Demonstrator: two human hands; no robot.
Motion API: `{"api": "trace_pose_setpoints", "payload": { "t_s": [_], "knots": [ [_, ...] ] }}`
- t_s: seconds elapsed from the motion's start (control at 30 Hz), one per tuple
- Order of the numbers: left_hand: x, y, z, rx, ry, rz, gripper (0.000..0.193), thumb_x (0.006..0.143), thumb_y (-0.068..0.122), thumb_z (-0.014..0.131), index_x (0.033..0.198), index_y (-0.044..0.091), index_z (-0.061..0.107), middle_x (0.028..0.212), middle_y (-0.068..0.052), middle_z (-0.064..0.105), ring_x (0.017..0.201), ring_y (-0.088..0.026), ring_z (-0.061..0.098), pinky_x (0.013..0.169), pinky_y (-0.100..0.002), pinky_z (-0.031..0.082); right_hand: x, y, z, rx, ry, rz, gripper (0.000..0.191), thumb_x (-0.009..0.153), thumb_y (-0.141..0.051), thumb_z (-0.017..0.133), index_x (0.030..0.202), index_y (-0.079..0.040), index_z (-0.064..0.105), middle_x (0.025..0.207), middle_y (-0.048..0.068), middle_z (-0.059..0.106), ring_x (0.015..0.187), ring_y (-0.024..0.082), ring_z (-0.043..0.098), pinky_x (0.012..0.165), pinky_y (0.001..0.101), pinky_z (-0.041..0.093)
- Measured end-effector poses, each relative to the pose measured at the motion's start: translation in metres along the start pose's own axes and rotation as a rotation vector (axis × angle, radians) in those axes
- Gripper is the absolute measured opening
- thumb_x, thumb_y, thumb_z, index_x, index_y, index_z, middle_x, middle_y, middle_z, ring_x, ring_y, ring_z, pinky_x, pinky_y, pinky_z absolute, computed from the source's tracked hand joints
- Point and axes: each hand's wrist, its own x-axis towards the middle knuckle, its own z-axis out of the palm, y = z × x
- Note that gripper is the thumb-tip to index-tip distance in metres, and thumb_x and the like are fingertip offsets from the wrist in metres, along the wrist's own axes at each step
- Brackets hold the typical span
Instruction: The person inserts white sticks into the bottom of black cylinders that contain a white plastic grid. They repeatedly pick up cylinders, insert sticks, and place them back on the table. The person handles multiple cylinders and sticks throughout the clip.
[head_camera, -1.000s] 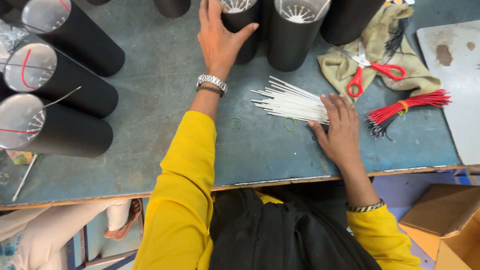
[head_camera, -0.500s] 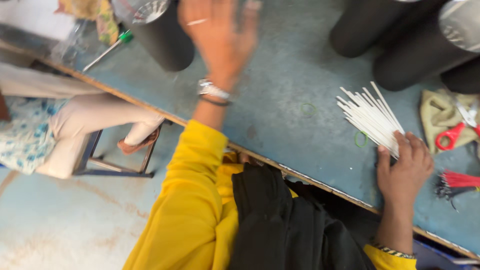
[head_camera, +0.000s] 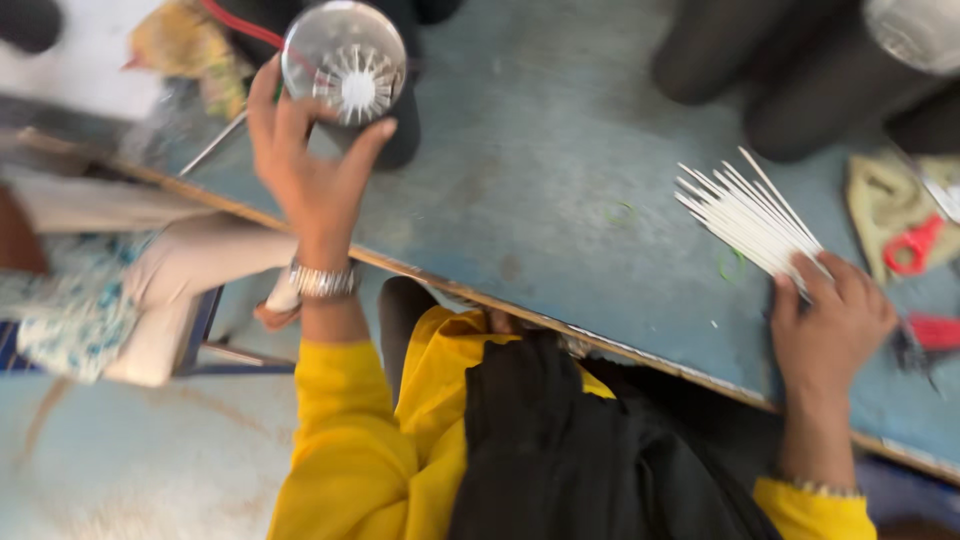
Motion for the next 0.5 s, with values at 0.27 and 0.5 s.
{"api": "trace_pose_setpoints", "payload": {
  "t_s": [0.27,0.5],
  "knots": [
    [-0.036,0.131,0.023,-0.466,-0.421,0.136,0.055,0.067,0.028,0.100,0.097,0.005,0.060,0.146,-0.022,0.054,0.128,-0.038,0.064,0.102,-0.044,0.059,0.016,-0.045,-0.028,-0.079,0.074,0.015,0.009,0.097,-0.021,0.084,0.103,-0.018,0.077,0.114,-0.003,0.070,0.111,0.021,0.061,0.094,0.0415,0.039],
    [-0.049,0.167,0.061,-0.789,-0.608,0.031,0.053,0.077,0.031,0.086,0.114,0.002,0.061,0.144,-0.024,0.055,0.132,-0.036,0.060,0.108,-0.042,0.052,0.021,-0.053,-0.034,-0.001,0.116,0.054,0.013,0.091,-0.015,0.084,0.102,-0.016,0.079,0.101,0.002,0.068,0.097,0.025,0.060,0.080,0.0410,0.042]
  ]
}}
